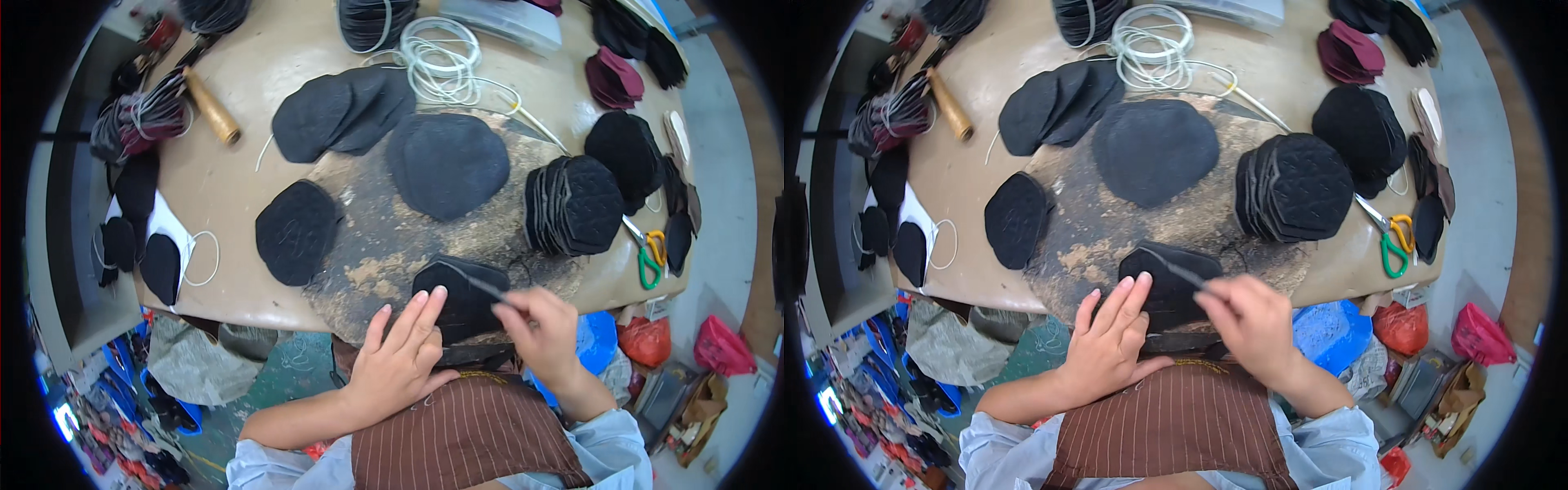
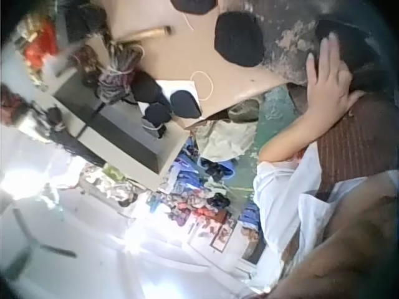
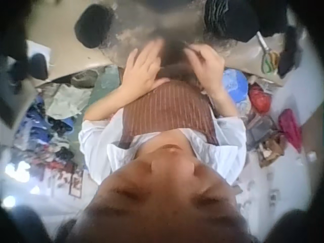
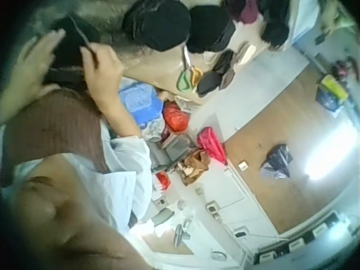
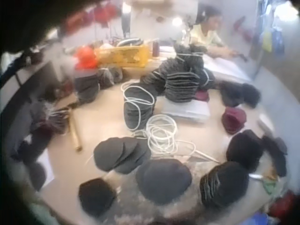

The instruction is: The person repeatedly picks up small black fabric pieces from a table, aligns them, and stacks them into neat piles. They occasionally move existing stacks aside to make space and continue stacking new pieces. The process is repetitive and focused on organizing the fabric parts into uniform stacks.

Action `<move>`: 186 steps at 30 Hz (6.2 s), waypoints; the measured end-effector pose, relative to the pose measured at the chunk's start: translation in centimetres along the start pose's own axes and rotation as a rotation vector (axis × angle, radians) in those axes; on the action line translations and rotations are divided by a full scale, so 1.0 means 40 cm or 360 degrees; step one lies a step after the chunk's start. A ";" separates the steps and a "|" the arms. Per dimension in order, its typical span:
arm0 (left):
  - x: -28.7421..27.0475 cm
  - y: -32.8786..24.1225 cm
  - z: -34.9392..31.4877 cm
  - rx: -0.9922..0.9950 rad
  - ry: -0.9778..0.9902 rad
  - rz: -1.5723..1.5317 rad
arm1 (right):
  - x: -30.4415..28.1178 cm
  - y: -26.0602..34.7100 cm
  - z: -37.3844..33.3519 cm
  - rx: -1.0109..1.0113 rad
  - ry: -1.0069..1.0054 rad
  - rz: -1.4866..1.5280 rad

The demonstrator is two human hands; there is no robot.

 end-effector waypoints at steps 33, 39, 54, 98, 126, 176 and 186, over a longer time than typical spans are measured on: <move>-0.122 0.030 0.047 -0.0341 -0.1099 -0.1652 | -0.194 0.159 -0.016 -0.0544 -0.0097 0.0069; -0.039 0.023 0.060 -0.0513 -0.0531 -0.2075 | -0.106 0.095 -0.018 -0.0340 0.0108 0.0374; -0.051 0.048 -0.099 -0.0707 -0.1191 -0.1674 | 0.001 0.045 0.024 -0.0223 0.0549 0.0390; 0.033 -0.007 -0.149 -0.0255 -0.0846 -0.0145 | 0.063 0.038 0.078 -0.0210 0.0360 0.0075; 0.027 -0.010 -0.023 0.0133 -0.0152 0.0680 | 0.072 0.049 0.105 0.0112 0.0369 -0.0174; 0.026 -0.017 -0.114 -0.0340 -0.0463 0.0093 | -0.060 0.061 0.075 0.0008 0.0429 0.0479; 0.036 -0.009 -0.112 -0.0384 -0.0391 -0.0013 | -0.479 0.044 -0.036 -0.0706 -0.0644 0.1123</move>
Point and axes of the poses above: each hand's wrist, its own z-axis towards the middle knuckle, its own x-axis out of the palm, y = z × x, the point moved 7 cm from there along z, towards the middle knuckle, and after that the axes turned 10 degrees about x, right-handed, at the moved point
